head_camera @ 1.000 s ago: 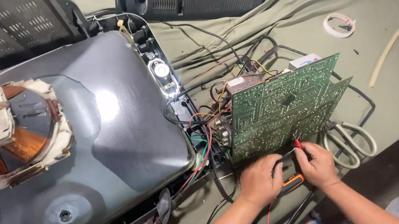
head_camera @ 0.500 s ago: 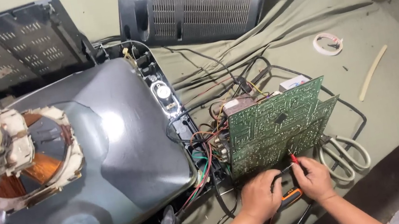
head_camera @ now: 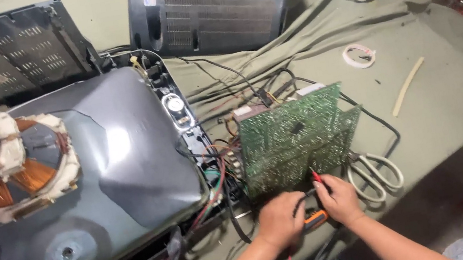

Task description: Testing electrical components on a CRT television circuit board using a multimeter

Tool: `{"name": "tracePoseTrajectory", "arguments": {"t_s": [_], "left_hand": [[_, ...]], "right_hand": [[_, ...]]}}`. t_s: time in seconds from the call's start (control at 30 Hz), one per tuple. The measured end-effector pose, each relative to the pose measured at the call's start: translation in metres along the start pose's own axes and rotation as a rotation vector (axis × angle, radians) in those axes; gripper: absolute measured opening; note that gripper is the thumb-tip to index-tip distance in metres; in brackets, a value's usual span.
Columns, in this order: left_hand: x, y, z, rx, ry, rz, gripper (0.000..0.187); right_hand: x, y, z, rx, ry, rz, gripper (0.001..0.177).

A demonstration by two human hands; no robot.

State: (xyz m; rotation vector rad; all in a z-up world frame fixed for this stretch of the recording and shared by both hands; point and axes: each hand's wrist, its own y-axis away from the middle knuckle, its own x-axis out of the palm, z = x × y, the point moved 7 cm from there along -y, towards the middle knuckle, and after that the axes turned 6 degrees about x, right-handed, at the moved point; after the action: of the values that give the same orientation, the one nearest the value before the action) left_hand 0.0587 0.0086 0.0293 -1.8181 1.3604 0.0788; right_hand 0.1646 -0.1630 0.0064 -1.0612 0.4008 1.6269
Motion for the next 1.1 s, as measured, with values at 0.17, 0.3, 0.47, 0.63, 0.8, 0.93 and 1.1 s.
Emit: {"name": "tracePoseTrajectory", "arguments": {"t_s": [0.17, 0.3, 0.47, 0.63, 0.8, 0.93, 1.1], "left_hand": [[0.000, 0.002, 0.012, 0.007, -0.216, -0.138, 0.020], [-0.002, 0.005, 0.017, -0.022, -0.304, -0.158, 0.019], [0.002, 0.010, 0.016, -0.069, -0.513, -0.096, 0.019], [0.006, 0.010, 0.010, -0.078, -0.576, -0.064, 0.015], [0.004, 0.010, 0.004, -0.090, -0.585, 0.042, 0.014], [0.007, 0.012, 0.008, -0.099, -0.595, 0.056, 0.013], [0.010, 0.016, 0.015, -0.096, -0.610, 0.013, 0.016]], "right_hand": [[-0.010, 0.000, 0.008, -0.083, -0.136, -0.104, 0.014], [-0.009, -0.002, 0.007, -0.090, -0.147, -0.096, 0.016], [-0.007, -0.002, 0.006, -0.085, -0.103, -0.086, 0.017], [-0.007, 0.002, 0.007, -0.110, -0.097, -0.100, 0.017], [-0.007, 0.002, 0.007, -0.087, -0.113, -0.104, 0.015], [-0.007, 0.002, 0.007, -0.057, -0.114, -0.075, 0.015], [-0.007, 0.004, 0.007, -0.056, -0.087, -0.066, 0.016]]}}
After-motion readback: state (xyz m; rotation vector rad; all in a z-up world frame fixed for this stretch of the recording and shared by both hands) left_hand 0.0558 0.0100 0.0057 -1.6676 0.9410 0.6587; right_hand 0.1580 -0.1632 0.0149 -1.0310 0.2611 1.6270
